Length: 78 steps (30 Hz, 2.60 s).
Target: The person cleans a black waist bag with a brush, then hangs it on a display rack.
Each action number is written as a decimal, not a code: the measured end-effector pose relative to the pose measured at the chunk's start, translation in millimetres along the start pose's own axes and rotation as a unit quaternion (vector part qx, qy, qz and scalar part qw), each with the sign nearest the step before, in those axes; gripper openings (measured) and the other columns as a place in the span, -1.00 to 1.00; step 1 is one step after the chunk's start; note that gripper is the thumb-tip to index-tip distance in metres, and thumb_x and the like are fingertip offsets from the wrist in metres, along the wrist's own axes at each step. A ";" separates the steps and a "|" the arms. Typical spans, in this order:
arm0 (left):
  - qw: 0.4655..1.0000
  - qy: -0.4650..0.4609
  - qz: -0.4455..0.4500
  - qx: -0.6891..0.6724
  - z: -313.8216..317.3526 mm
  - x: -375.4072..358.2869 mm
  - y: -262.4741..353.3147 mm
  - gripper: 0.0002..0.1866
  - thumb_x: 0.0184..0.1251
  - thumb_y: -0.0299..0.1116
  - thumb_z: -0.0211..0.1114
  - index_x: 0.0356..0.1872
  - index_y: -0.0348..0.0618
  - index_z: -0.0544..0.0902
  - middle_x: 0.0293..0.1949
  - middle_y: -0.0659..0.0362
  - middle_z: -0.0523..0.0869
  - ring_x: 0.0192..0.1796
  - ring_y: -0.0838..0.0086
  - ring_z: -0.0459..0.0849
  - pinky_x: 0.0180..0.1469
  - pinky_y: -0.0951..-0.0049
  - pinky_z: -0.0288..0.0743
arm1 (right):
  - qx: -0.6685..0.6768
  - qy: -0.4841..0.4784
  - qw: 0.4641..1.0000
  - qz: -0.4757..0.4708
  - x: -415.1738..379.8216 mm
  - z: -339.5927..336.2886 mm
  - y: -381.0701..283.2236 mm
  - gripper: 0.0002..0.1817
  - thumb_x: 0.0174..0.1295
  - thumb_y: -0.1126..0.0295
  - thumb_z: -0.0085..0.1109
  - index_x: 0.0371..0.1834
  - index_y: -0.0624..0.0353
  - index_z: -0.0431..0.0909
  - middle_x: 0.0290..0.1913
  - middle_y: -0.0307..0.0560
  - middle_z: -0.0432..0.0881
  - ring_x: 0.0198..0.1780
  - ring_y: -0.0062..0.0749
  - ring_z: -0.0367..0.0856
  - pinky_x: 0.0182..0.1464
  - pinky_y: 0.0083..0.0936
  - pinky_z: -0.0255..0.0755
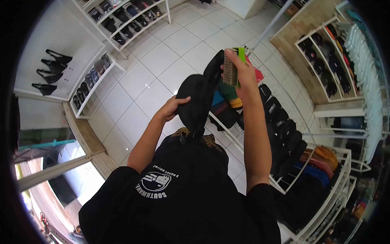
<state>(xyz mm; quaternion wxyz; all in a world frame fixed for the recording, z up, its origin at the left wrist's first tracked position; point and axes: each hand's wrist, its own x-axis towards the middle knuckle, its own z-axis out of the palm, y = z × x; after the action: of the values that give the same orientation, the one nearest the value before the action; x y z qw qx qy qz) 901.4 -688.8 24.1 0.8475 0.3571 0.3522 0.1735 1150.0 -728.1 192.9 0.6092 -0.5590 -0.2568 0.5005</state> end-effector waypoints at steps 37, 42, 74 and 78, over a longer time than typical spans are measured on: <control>0.988 -0.115 -0.060 0.079 41.3 -27.3 34.4 -0.35 0.42 -0.17 0.43 0.39 -0.37 0.46 0.19 0.03 0.69 0.22 0.37 0.65 0.31 0.36 0.49 | -0.482 -0.022 0.786 -0.386 -132.3 8.0 95.4 -0.27 -0.01 0.23 0.61 0.31 0.10 0.59 0.14 0.00 0.64 0.15 -0.11 0.60 0.18 -0.24 0.46; 0.984 -0.039 0.075 0.160 46.1 -23.0 38.6 -0.43 0.51 -0.06 0.35 0.31 -0.32 0.55 0.11 0.09 0.73 0.11 0.45 0.66 0.21 0.41 0.52 | -0.540 0.035 0.792 -0.282 -118.6 -27.6 144.7 -0.30 0.07 0.23 0.57 0.31 0.21 0.56 0.12 0.03 0.59 0.13 -0.07 0.59 0.17 -0.21 0.47; 0.995 -0.047 0.018 0.084 69.1 -34.0 25.5 -0.21 0.59 0.22 0.08 0.51 -0.29 0.34 0.33 0.03 0.58 0.33 0.38 0.55 0.36 0.40 0.42 | -0.371 0.282 0.849 -0.251 -78.7 -29.7 136.2 -0.28 0.05 0.29 0.58 0.34 0.18 0.58 0.12 0.07 0.62 0.14 -0.03 0.60 0.18 -0.18 0.48; 0.994 -0.070 -0.007 0.078 60.0 -20.6 16.4 -0.18 0.59 0.25 0.05 0.53 -0.28 0.29 0.33 0.05 0.57 0.29 0.40 0.58 0.34 0.41 0.45 | -0.457 0.015 0.804 -0.382 -109.0 7.6 110.4 -0.24 0.02 0.35 0.60 0.38 0.17 0.56 0.13 0.12 0.60 0.15 0.00 0.61 0.21 -0.22 0.48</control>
<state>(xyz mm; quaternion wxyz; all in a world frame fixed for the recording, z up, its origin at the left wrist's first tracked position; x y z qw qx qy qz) 929.7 -717.8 75.6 0.8410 0.4310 0.3067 0.1137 1067.7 -836.5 118.0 0.4291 -0.6371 -0.6388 0.0438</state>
